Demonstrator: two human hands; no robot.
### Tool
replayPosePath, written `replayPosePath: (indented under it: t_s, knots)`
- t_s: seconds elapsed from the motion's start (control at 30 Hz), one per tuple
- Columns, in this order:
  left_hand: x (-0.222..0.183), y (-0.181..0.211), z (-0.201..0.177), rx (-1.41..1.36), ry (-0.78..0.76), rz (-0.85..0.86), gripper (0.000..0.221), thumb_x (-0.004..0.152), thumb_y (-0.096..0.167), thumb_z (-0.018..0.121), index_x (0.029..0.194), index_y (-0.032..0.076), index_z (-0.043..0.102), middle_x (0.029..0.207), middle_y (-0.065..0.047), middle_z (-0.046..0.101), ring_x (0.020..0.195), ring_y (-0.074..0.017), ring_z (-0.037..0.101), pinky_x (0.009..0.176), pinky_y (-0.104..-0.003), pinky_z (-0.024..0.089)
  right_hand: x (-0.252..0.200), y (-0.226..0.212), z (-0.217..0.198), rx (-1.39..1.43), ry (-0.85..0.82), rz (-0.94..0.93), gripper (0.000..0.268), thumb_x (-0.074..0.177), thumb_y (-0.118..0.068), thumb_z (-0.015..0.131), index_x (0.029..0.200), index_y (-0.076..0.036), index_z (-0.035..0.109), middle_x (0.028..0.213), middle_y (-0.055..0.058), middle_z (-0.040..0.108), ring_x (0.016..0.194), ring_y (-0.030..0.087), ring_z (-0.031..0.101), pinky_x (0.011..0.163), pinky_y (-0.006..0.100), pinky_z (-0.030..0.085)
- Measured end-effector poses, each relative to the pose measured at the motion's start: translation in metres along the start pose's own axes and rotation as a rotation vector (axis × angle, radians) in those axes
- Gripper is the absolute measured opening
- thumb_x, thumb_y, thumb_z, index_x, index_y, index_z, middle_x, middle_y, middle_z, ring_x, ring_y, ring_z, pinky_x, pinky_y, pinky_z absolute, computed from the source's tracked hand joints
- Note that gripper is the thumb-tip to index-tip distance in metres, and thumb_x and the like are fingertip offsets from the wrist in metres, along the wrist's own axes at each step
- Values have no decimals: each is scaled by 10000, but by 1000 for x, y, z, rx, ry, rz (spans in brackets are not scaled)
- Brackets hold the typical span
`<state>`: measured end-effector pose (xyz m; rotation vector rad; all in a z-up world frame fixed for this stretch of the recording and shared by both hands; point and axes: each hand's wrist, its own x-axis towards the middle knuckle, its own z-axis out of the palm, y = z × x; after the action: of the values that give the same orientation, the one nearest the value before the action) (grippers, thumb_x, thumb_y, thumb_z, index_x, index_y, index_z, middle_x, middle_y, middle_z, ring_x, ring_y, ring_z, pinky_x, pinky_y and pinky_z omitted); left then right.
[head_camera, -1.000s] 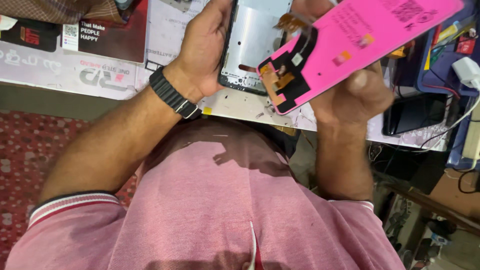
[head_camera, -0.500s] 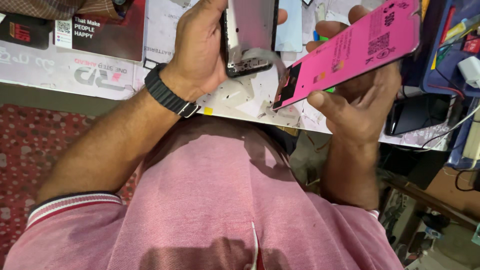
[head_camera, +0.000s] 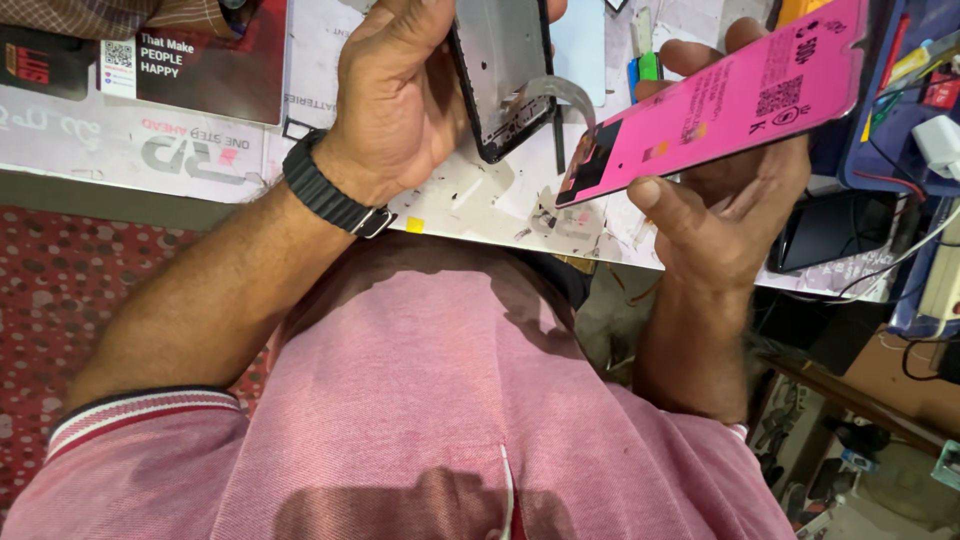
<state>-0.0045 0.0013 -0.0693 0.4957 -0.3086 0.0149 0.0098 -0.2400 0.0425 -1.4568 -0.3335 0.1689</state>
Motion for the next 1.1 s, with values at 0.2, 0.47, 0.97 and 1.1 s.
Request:
replayPosePath:
  t_s: [0.2, 0.47, 0.97, 1.1]
  knots:
    - [1, 2, 4, -21, 1, -25, 352, 1238, 325, 498, 1408, 27, 578, 1363, -174, 669, 1288, -236, 617, 1127, -410, 540, 0, 4, -1, 29, 19, -43, 984, 771, -31, 908, 1550, 67, 316, 1393, 229, 602, 1159, 252, 712, 1025, 364, 627]
    - [-1, 4, 5, 1, 2, -29, 342, 1236, 327, 513, 1401, 36, 583, 1347, -178, 667, 1263, -226, 642, 1088, -397, 606, -3, 5, -5, -38, 3, -44, 1000, 787, -58, 922, 1575, 60, 318, 1396, 224, 599, 1192, 243, 697, 1058, 361, 615]
    - [0, 2, 11, -5, 39, -23, 179, 1160, 234, 655, 1185, 62, 695, 1136, -49, 724, 1086, -145, 701, 1004, -325, 601, -6, 1, -17, -79, -74, -39, 985, 789, -119, 923, 1554, 68, 332, 1415, 232, 582, 1206, 243, 690, 1043, 341, 609]
    - [-7, -4, 8, 83, 35, 7, 133, 1152, 182, 718, 1085, 68, 706, 926, 22, 663, 866, -79, 606, 816, -255, 498, -3, 3, -22, 35, -95, -7, 930, 763, -80, 892, 1495, 82, 342, 1434, 258, 571, 1183, 268, 693, 1023, 373, 617]
